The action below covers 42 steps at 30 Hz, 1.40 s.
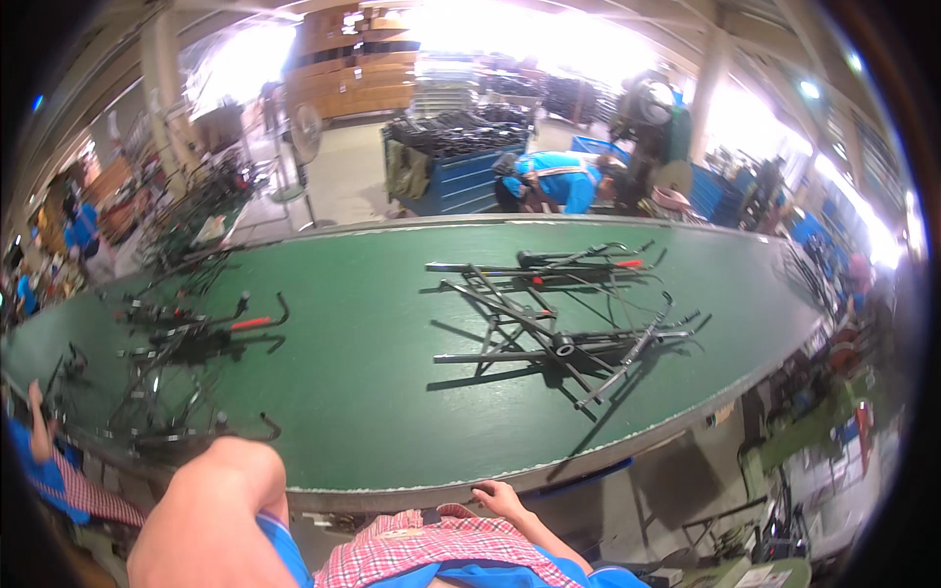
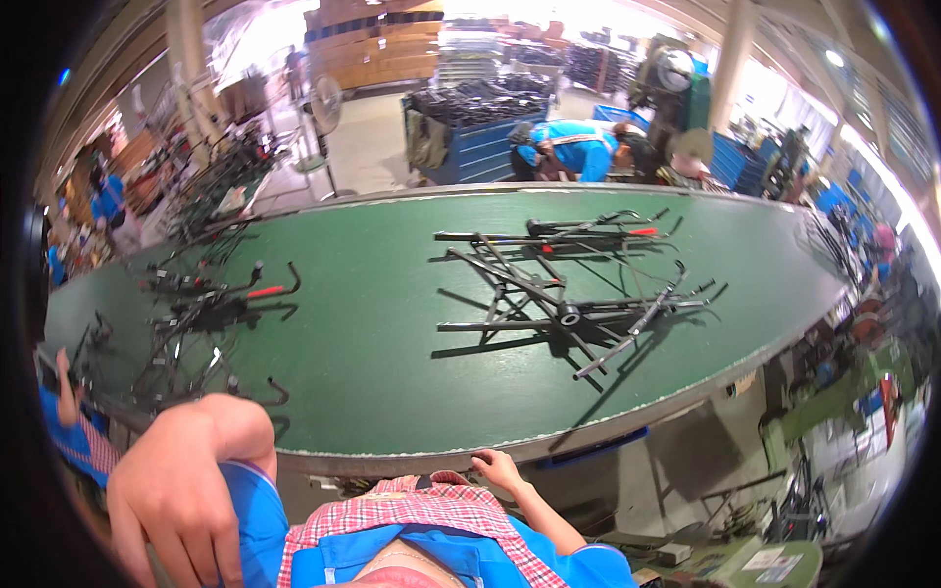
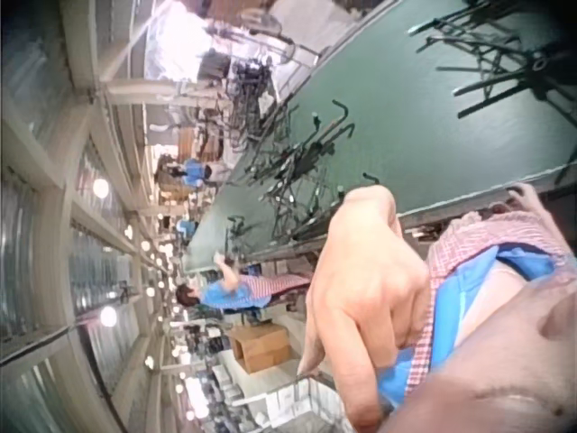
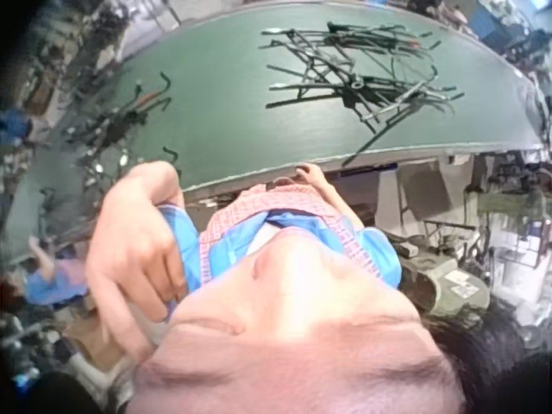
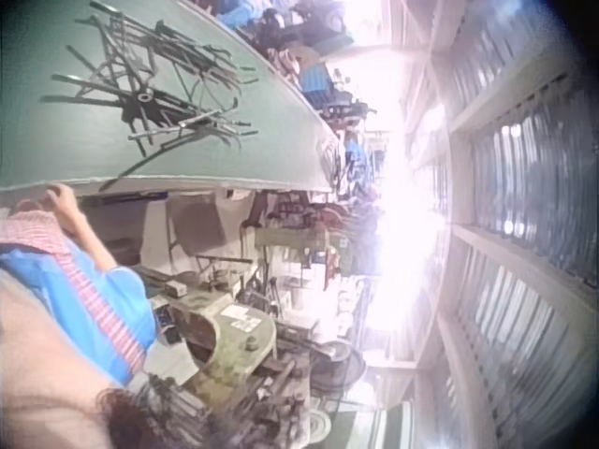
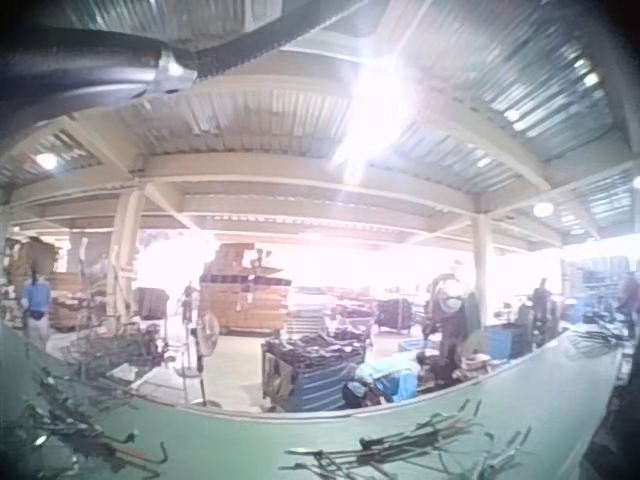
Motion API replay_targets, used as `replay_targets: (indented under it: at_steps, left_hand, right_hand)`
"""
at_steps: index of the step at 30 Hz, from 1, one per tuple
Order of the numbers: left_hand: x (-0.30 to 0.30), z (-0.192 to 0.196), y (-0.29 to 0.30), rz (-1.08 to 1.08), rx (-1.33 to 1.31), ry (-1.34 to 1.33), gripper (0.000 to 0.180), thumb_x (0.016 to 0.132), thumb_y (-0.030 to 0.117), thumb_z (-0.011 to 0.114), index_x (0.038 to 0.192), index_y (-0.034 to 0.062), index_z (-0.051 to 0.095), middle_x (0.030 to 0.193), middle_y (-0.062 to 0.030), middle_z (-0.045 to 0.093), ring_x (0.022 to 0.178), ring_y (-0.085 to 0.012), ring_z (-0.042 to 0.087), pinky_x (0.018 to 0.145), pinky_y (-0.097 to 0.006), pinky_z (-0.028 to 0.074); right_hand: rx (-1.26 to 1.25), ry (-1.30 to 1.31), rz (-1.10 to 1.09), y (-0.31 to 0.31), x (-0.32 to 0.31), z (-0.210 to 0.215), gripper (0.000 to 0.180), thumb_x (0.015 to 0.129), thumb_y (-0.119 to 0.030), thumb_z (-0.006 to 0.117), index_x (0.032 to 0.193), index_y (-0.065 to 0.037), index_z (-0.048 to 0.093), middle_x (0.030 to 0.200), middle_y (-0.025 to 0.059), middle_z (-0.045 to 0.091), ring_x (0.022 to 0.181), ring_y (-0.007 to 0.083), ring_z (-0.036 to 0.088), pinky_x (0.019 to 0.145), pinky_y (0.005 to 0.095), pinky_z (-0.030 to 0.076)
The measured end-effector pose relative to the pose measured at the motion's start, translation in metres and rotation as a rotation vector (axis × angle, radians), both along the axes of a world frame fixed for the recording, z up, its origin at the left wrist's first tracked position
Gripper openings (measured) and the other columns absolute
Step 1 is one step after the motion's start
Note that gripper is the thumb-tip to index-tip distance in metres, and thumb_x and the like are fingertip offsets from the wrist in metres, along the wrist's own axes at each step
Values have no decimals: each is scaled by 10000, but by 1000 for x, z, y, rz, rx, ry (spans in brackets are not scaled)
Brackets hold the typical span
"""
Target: The person repeatedly picks up black metal frame components from a green conveyor table, places them into a press machine, and operates the press to join parts. After each press, the person removes the assembled frame and returns it to the conveyor. The cycle repeats with multiple frames throughout the clip.
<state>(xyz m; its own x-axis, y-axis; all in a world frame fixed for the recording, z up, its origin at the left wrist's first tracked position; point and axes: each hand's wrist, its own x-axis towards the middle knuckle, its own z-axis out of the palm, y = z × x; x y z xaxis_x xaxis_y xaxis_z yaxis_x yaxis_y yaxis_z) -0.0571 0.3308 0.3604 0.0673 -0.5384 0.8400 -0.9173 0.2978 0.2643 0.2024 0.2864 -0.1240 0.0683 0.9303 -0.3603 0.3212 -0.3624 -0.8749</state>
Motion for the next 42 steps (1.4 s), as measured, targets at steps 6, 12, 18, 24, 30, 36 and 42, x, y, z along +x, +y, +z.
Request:
replay_targets:
  at_steps: [6, 12, 18, 24, 30, 36, 42]
  left_hand:
    - [48, 20, 41, -51, 246, 435, 280, 950, 257, 463, 884, 23, 600, 666, -31, 509, 559, -175, 528, 533, -288, 428]
    - [83, 5, 59, -78, 358, 574, 359, 879, 297, 609, 900, -61, 595, 823, -166, 602, 719, -292, 616, 724, -372, 514]
    - [129, -21, 75, 49, 462, 691, 507, 830, 295, 675, 1091, -114, 528, 839, -170, 610, 714, -315, 613, 696, -390, 511]
    - [135, -46, 93, 284, 370, 907, 501, 777, 218, 721, 1134, -81, 537, 882, -148, 619, 776, -296, 625, 715, -390, 508]
    - [116, -61, 112, 1724, 721, 399, 783, 745, 268, 733, 1373, 32, 330, 894, -85, 639, 734, -237, 634, 658, -349, 517]
    - [100, -29, 150, 2013, 305, 272, 918, 758, 228, 731, 1443, 32, 152, 904, -87, 656, 628, -195, 622, 605, -310, 505]
    - [68, 8, 236, 2340, -185, -20, 810, 847, 186, 631, 1431, -8, 106, 894, -98, 672, 623, -127, 626, 595, -283, 510]
  right_hand:
    - [-48, -191, -142, -11, 20, -6, 266, 871, -237, 581, 1016, -24, 646, 805, 54, 697, 690, 132, 662, 661, 277, 518]
    - [75, -102, -209, -19, 10, -9, 286, 844, -230, 610, 1052, -38, 645, 883, 100, 694, 735, 162, 671, 696, 295, 522]
    - [7, 10, -383, -52, 25, 8, 284, 867, -229, 588, 1056, -24, 636, 813, 68, 684, 719, 129, 647, 658, 283, 514]
    - [104, 12, -532, -59, 56, 7, 208, 835, -151, 586, 963, -1, 654, 730, 73, 670, 637, 122, 643, 604, 273, 518]
    - [366, -408, -866, -33, 122, 35, 248, 791, -150, 590, 991, -8, 624, 822, 139, 658, 722, 229, 645, 694, 340, 508]
    - [394, -281, -904, -3, 177, 47, 690, 737, -18, 662, 1350, -40, 345, 1083, 129, 534, 823, 201, 566, 716, 310, 482]
    - [541, -985, -695, 58, 232, 98, 905, 641, -53, 704, 1417, -47, 239, 1411, 180, 317, 1296, 360, 294, 1089, 435, 234]
